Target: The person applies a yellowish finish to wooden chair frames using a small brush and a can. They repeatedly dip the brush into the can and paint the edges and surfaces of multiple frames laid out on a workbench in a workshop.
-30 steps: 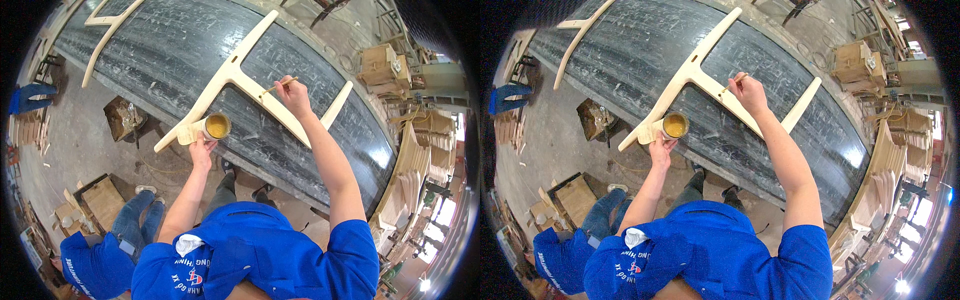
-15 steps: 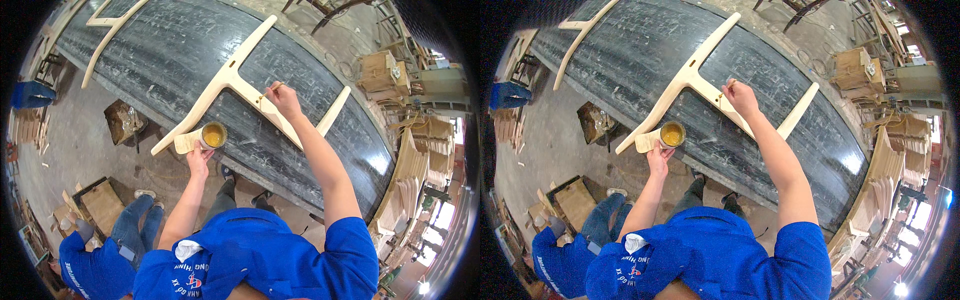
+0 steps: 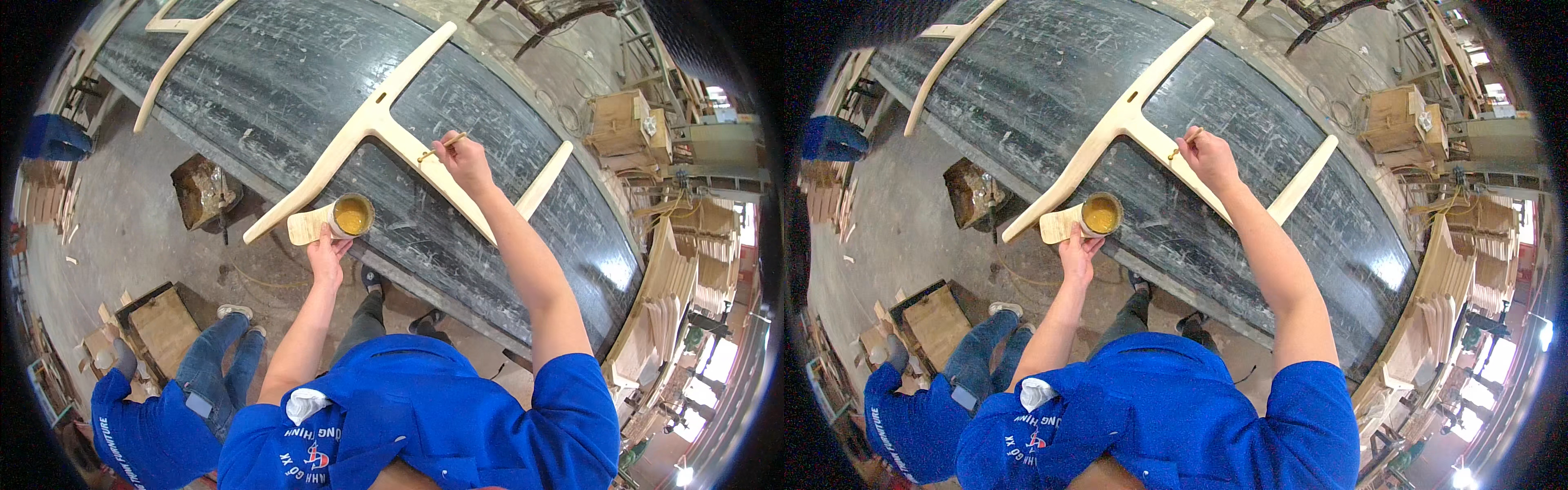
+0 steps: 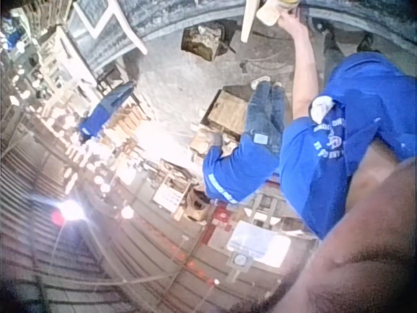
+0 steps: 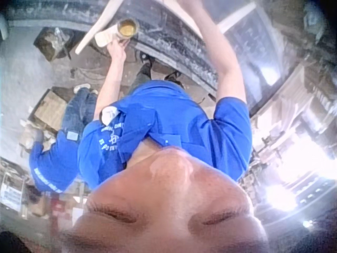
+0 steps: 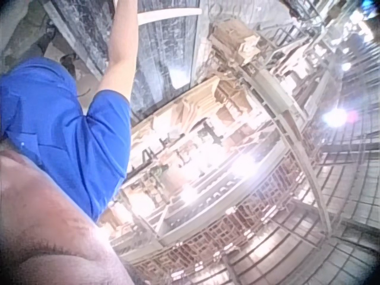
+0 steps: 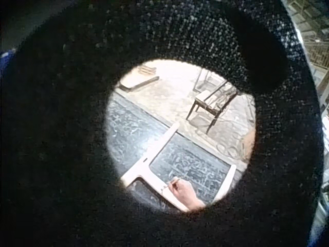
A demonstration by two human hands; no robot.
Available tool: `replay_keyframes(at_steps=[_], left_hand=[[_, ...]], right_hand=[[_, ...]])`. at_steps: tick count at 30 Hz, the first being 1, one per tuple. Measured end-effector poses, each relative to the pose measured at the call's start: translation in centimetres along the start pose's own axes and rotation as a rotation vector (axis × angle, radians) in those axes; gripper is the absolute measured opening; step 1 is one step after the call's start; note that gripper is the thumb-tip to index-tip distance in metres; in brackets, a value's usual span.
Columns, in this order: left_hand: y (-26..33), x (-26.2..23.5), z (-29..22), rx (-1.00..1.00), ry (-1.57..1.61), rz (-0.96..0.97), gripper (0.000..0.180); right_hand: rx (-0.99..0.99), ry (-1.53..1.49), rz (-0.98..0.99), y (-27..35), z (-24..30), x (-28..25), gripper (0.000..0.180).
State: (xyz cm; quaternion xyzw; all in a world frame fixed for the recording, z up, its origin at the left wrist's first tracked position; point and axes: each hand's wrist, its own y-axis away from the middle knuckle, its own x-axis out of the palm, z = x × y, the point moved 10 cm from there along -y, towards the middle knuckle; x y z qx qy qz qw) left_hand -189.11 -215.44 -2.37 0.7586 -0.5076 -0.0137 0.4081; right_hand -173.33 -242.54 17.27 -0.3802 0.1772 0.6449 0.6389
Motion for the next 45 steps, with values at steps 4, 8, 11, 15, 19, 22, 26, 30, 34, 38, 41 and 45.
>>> replay_keyframes(at_steps=[4,8,11,15,19,22,26,30,34,38,41,45], left_hand=[[0.3,0.2,-0.5,0.059,0.019,0.040,0.037],[0.6,-1.0,-0.7,0.082,0.028,-0.009,0.037],[1.0,-2.0,-0.4,0.094,0.054,-0.035,0.037],[2.2,-3.0,1.2,0.044,0.039,-0.127,0.037],[4.1,-2.2,1.8,0.070,0.031,-0.113,0.036],[5.3,-1.8,2.1,0.102,0.052,-0.112,0.036],[6.9,-1.9,2.7,0.165,0.078,-0.139,0.036],[8.9,-2.1,3.7,0.176,0.093,-0.160,0.037],[10.9,-3.0,5.2,0.163,0.111,-0.223,0.037],[12.9,-3.7,5.9,0.209,0.095,-0.235,0.035],[14.7,-4.5,6.6,0.220,0.110,-0.258,0.033],[17.3,-5.5,7.9,0.228,0.126,-0.307,0.031]], right_hand=[[-0.006,0.024,0.035,-0.3,-0.6,0.9,0.022],[0.062,0.011,0.064,-0.8,-2.0,-0.7,0.020],[0.210,-0.175,0.058,-0.8,-3.7,-1.6,0.019],[0.203,-0.251,-0.005,-0.5,-4.1,-2.1,0.020],[0.190,-0.267,-0.069,-0.7,-4.8,-2.0,0.021],[0.153,-0.241,-0.055,-1.3,-5.1,-1.9,0.023],[0.198,-0.223,-0.035,-1.3,-6.0,-1.0,0.023],[0.006,-0.154,0.125,-1.5,-3.9,0.4,0.018],[-0.173,-0.070,0.401,-2.7,-2.2,0.5,0.013],[-0.270,-0.084,0.643,-3.3,-0.5,0.6,0.007],[-0.243,0.030,0.780,-3.3,-0.6,1.0,0.008],[-0.238,0.052,0.777,-3.0,-1.0,-0.2,0.008]])
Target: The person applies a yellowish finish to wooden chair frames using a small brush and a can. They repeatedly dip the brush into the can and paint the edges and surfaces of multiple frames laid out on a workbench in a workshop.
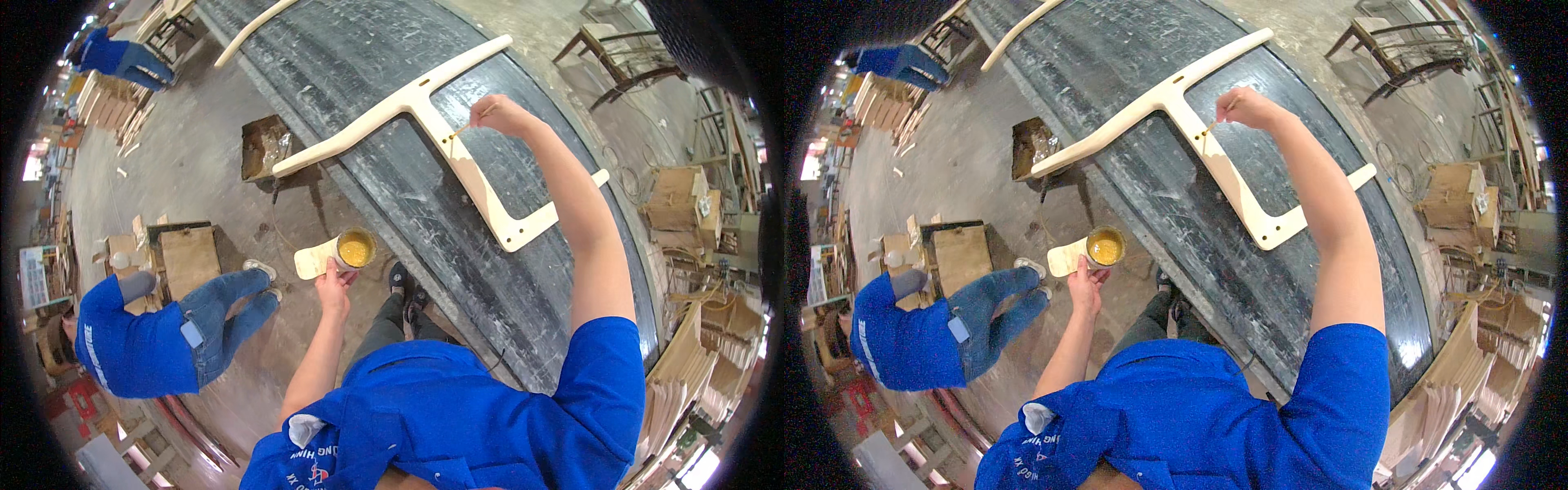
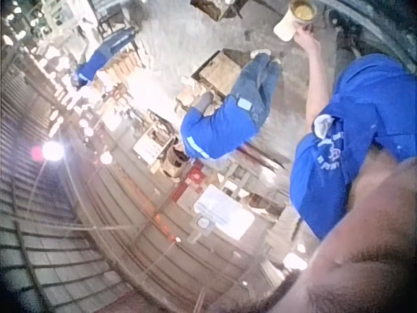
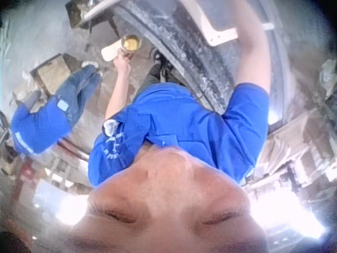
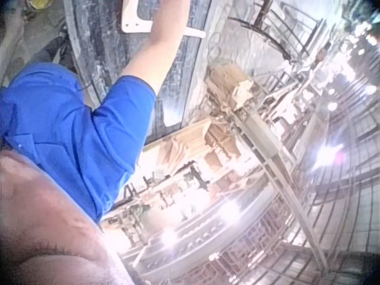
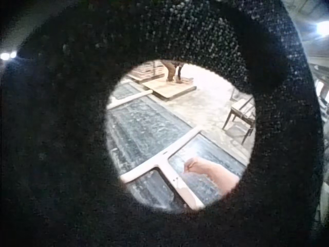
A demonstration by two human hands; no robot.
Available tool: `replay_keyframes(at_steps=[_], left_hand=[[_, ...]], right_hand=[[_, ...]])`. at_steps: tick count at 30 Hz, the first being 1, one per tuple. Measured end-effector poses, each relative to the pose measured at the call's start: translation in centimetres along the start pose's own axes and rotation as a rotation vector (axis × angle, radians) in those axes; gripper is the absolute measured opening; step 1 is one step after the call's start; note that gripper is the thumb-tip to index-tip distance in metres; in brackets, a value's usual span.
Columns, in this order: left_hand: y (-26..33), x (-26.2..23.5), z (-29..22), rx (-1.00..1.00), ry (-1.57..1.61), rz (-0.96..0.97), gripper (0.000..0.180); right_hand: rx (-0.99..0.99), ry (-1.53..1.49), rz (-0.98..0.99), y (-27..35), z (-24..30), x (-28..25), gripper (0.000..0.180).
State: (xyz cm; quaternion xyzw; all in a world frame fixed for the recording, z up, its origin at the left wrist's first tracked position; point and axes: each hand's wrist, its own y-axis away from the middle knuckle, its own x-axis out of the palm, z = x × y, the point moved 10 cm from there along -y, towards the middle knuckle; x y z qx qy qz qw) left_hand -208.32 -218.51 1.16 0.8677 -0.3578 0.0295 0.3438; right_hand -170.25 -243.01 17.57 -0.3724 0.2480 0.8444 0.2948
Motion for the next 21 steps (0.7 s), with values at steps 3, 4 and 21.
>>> replay_keyframes(at_steps=[3,4,21], left_hand=[[1.6,-1.3,-0.1,0.020,0.030,-0.027,0.033],[1.9,-2.2,-0.4,0.016,0.051,-0.062,0.034],[8.6,-17.7,-22.1,0.343,-0.110,-0.065,0.025]], right_hand=[[-0.032,-0.125,-0.070,1.4,0.0,-1.0,0.012],[-0.147,-0.106,-0.113,2.1,1.1,-1.8,0.008],[-0.431,-1.106,-0.005,3.2,35.3,14.4,0.012]])
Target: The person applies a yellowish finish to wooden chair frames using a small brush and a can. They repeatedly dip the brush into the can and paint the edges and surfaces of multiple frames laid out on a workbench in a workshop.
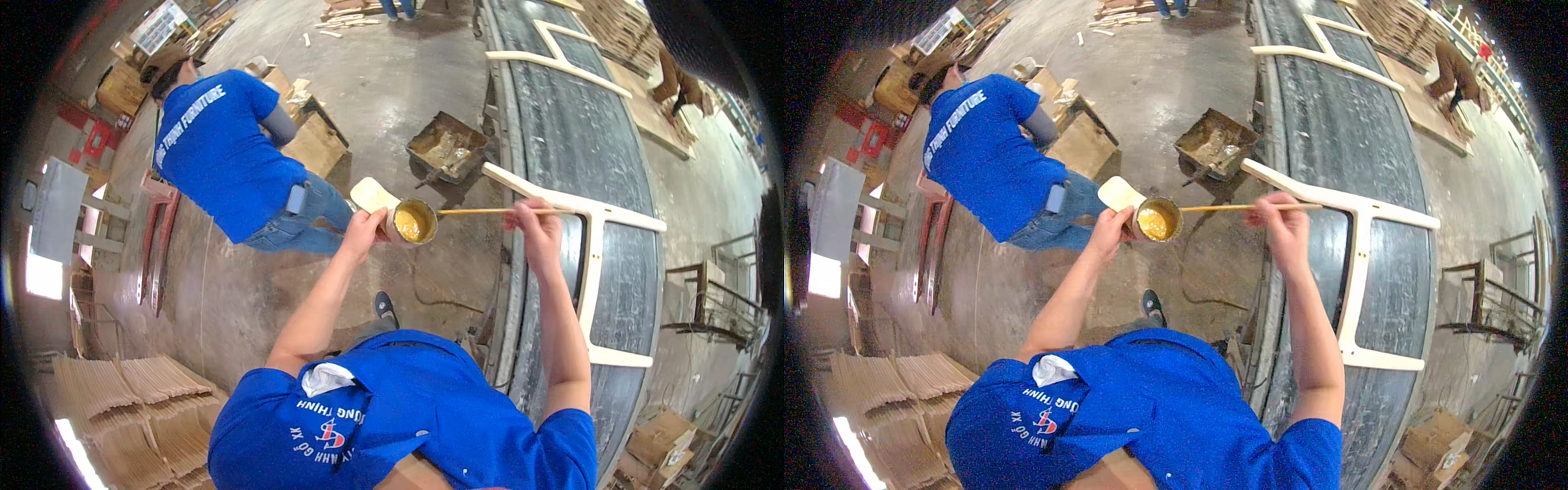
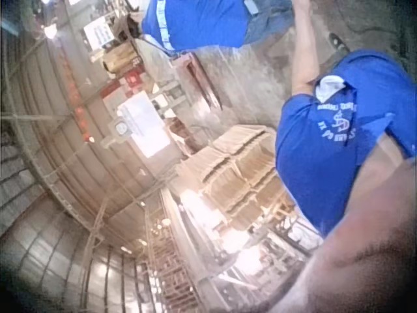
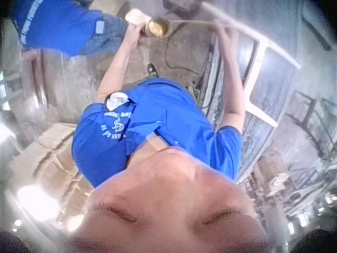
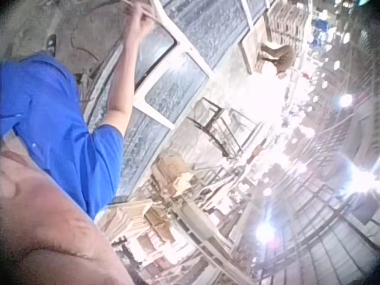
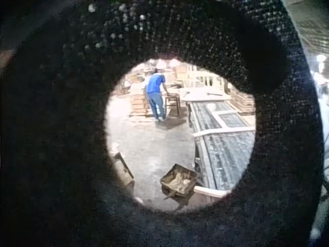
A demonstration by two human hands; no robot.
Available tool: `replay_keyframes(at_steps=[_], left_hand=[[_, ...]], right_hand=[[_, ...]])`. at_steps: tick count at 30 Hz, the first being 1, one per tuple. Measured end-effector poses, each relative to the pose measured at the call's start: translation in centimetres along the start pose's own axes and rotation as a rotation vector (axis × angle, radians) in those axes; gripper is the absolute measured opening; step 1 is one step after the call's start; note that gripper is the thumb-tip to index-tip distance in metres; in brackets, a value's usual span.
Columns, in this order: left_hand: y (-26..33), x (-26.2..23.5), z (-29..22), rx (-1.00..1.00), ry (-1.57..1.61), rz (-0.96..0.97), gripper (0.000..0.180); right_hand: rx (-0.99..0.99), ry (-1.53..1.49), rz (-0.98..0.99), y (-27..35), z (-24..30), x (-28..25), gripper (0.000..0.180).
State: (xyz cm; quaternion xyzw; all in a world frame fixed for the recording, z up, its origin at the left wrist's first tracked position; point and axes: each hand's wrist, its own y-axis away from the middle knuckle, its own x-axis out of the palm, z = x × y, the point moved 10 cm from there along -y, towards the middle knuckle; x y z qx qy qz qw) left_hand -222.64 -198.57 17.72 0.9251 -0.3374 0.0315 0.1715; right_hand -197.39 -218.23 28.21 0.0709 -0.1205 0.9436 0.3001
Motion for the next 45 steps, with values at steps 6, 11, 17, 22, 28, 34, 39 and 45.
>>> replay_keyframes(at_steps=[6,11,17,22,28,34,39,45], left_hand=[[2.4,-10.4,-8.0,0.155,-0.037,-0.117,0.023],[8.9,-19.7,-11.0,0.390,-0.269,-0.513,0.026],[20.6,-24.4,-9.5,0.398,-0.294,-0.776,0.027],[28.9,-27.9,-9.6,0.331,-0.356,-0.769,0.026],[37.3,-35.6,-9.1,0.193,-0.455,-0.842,0.028],[46.6,-45.7,-8.7,0.252,-0.430,-0.998,0.029],[50.3,-54.7,-8.6,0.063,-0.537,-0.931,0.028],[49.7,-64.0,-8.5,0.104,-0.321,-0.755,0.027]], right_hand=[[-0.226,0.484,0.556,-5.0,2.7,22.7,0.013],[-0.299,0.570,0.730,-1.5,2.5,30.4,0.007],[-0.033,0.164,0.754,0.5,-0.4,36.4,0.011],[-0.389,0.359,1.108,5.8,1.9,45.4,0.007],[-0.541,0.223,1.490,13.0,2.9,57.4,0.004],[-0.247,0.326,1.493,18.1,-2.1,70.2,0.008],[-0.378,0.396,1.680,21.9,-2.8,80.6,0.005],[-0.643,0.254,1.927,25.2,-2.9,88.6,0.007]])
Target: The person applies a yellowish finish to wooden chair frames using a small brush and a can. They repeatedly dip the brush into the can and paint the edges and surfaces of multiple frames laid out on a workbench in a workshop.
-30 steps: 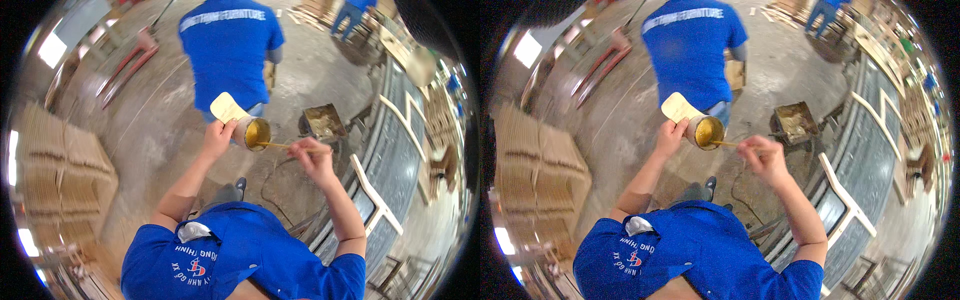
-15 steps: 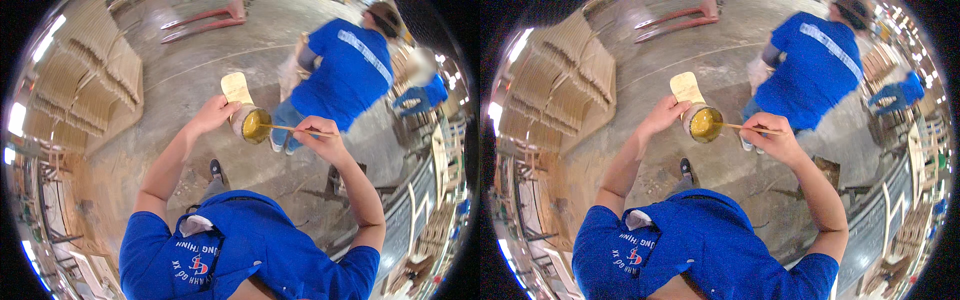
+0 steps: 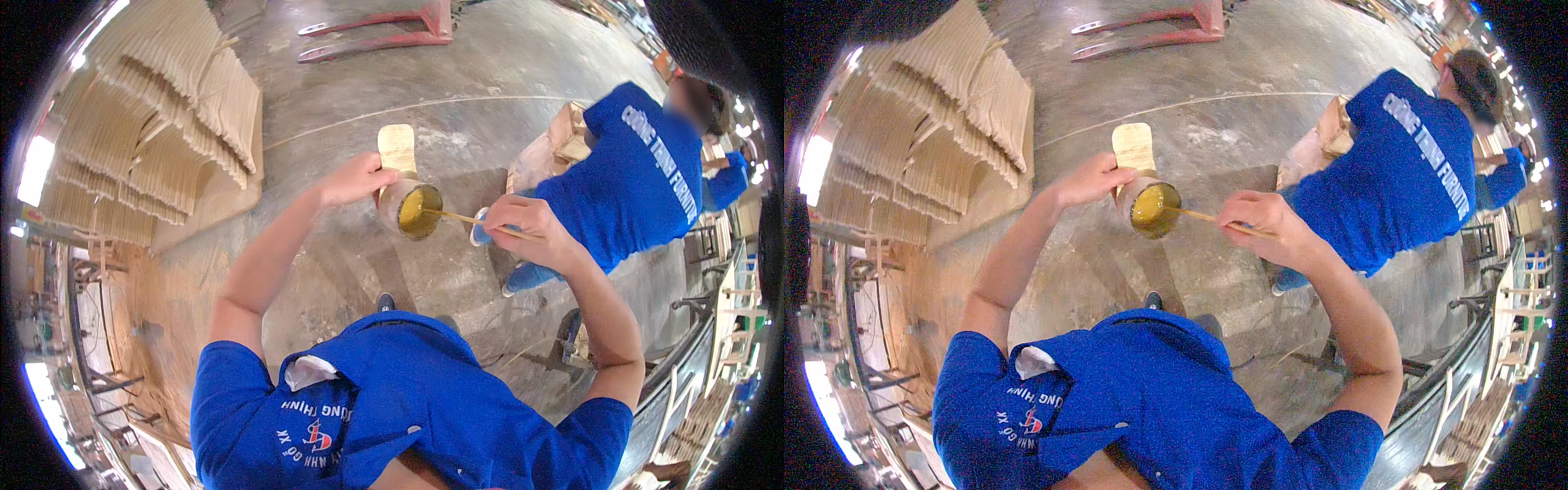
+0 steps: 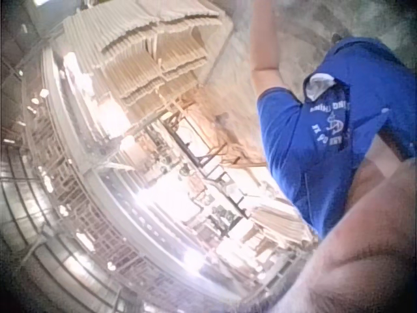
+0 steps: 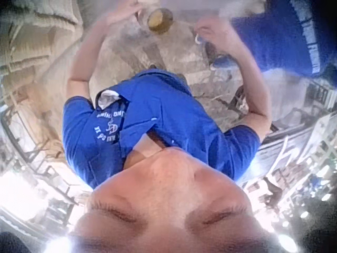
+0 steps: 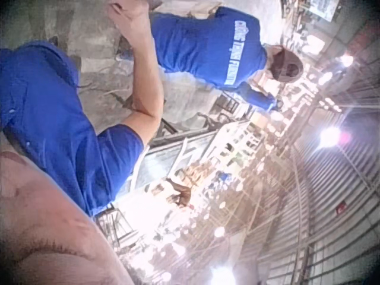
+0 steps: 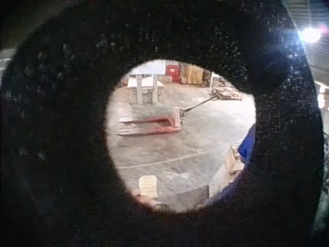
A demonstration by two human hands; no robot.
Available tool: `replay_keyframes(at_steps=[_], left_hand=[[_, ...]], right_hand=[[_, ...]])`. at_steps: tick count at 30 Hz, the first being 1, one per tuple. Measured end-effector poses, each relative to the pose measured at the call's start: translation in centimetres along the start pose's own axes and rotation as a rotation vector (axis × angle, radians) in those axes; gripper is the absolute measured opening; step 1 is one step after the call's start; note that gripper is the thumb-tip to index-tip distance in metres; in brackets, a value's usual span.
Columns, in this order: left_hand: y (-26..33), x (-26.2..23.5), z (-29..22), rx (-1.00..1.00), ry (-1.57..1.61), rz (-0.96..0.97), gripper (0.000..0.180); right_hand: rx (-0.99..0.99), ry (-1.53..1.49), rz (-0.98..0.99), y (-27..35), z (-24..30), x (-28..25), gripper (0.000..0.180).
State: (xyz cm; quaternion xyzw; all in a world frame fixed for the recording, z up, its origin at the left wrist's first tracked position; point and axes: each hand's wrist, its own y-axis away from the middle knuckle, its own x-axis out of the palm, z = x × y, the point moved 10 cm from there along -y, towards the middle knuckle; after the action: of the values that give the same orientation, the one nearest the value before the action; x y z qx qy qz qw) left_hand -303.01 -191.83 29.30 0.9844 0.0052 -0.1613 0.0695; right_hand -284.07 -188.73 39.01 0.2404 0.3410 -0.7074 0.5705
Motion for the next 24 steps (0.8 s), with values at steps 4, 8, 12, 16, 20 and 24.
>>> replay_keyframes(at_steps=[4,8,12,16,20,24], left_hand=[[-5.3,-0.7,1.6,-0.051,0.024,0.194,0.028],[-12.1,-0.5,0.8,-0.024,-0.054,0.312,0.030],[-18.5,-1.5,1.2,-0.054,-0.267,0.390,0.031],[-23.7,-3.8,3.2,-0.104,-0.090,0.284,0.032],[-30.9,-9.6,3.7,-0.067,0.464,0.020,0.028],[-36.3,-8.3,-1.4,0.094,0.671,0.153,0.029]], right_hand=[[-0.096,0.128,0.189,-1.6,-2.5,0.0,0.010],[-0.362,0.474,0.192,-1.6,-2.7,-3.2,0.013],[-0.371,0.581,0.147,-0.8,-3.3,-8.3,0.014],[-0.184,0.405,-0.259,1.5,-5.3,-15.5,0.011],[0.185,-0.168,-1.005,6.5,-11.7,-18.0,0.007],[0.197,-0.359,-1.605,15.2,-12.7,-15.1,0.010]])
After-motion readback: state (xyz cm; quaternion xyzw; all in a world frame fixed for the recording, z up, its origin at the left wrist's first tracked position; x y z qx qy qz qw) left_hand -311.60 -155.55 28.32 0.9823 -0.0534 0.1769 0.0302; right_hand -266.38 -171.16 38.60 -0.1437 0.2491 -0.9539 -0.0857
